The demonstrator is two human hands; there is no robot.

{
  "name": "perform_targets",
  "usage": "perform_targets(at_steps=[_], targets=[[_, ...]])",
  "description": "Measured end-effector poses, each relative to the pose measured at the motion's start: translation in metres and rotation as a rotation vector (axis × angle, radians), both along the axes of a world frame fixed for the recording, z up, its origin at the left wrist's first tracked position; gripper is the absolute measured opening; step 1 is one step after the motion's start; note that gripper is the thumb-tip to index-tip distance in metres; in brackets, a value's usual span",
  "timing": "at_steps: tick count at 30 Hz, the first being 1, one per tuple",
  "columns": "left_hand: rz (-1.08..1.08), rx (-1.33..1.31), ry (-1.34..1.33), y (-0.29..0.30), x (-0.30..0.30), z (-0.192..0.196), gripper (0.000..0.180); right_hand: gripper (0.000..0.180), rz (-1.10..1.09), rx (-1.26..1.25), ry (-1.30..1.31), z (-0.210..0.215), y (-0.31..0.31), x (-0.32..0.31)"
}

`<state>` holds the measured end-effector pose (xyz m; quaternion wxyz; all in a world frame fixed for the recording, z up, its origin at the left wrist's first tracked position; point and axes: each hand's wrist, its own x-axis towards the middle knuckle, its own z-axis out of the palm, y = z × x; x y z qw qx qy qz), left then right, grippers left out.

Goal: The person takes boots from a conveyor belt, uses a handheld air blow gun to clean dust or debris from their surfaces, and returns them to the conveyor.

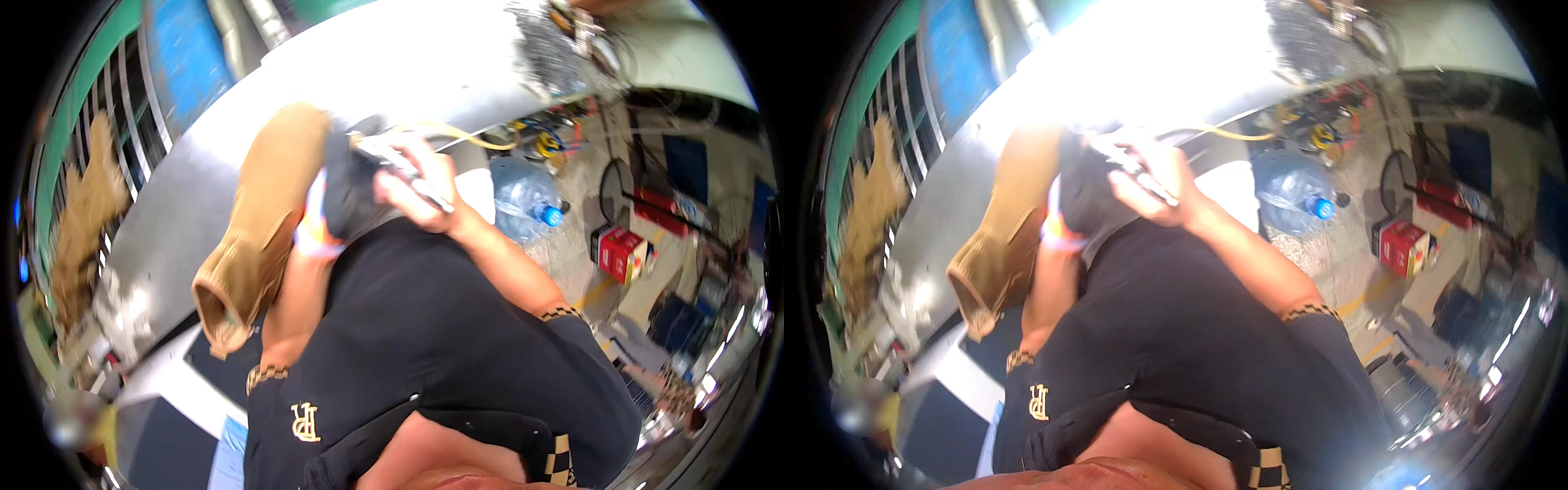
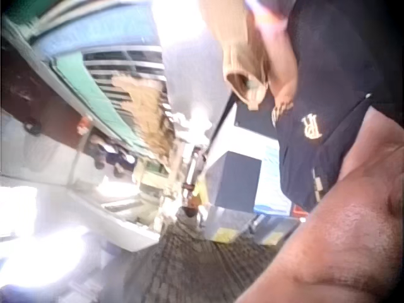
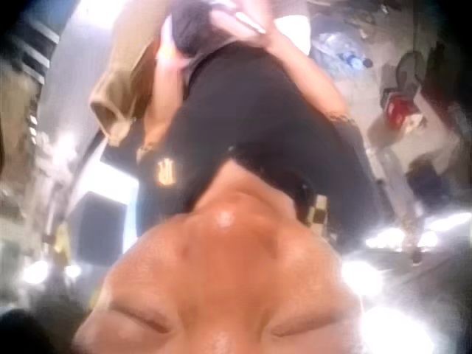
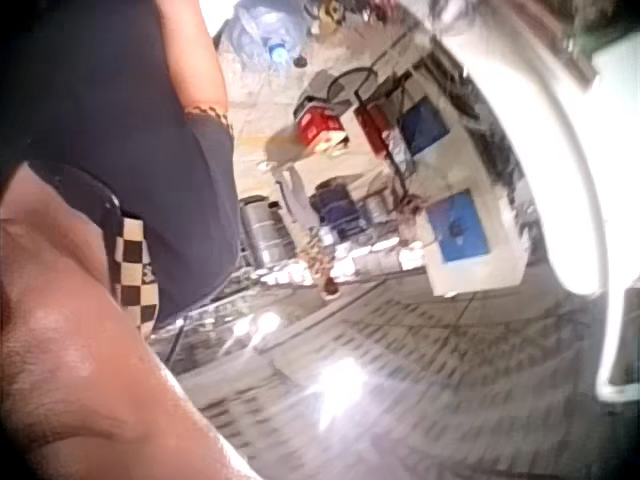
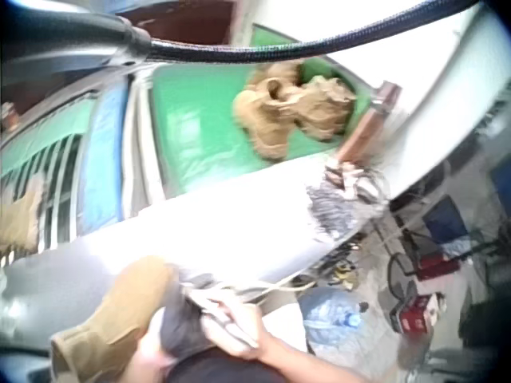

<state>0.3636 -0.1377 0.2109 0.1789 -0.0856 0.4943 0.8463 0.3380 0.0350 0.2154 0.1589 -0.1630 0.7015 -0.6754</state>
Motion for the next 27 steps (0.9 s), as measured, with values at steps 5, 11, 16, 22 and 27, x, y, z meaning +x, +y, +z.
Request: perform_targets(at_steps=[5,11,16,22,27], targets=[[-0.033,-0.721,0.232,-0.042,0.07,0.058,0.056,0.035,0.154,-0.122,-0.061,0.011,-0.001,-0.03],[0.08,-1.713,0.96,-0.082,0.1,0.116,0.087,0.04,0.158,-0.331,-0.316,0.003,-0.009,-0.042],[0.329,-1.728,0.853,-0.072,0.082,0.131,0.091,0.042,0.2,-0.321,-0.32,0.017,-0.01,-0.046],[0.184,-1.512,0.149,-0.104,0.078,0.169,0.063,0.038,0.182,-0.357,-0.369,0.007,-0.019,-0.05],[0.252,-1.311,0.141,-0.104,0.079,0.138,0.047,0.034,0.141,-0.412,-0.306,0.005,-0.027,-0.053]])
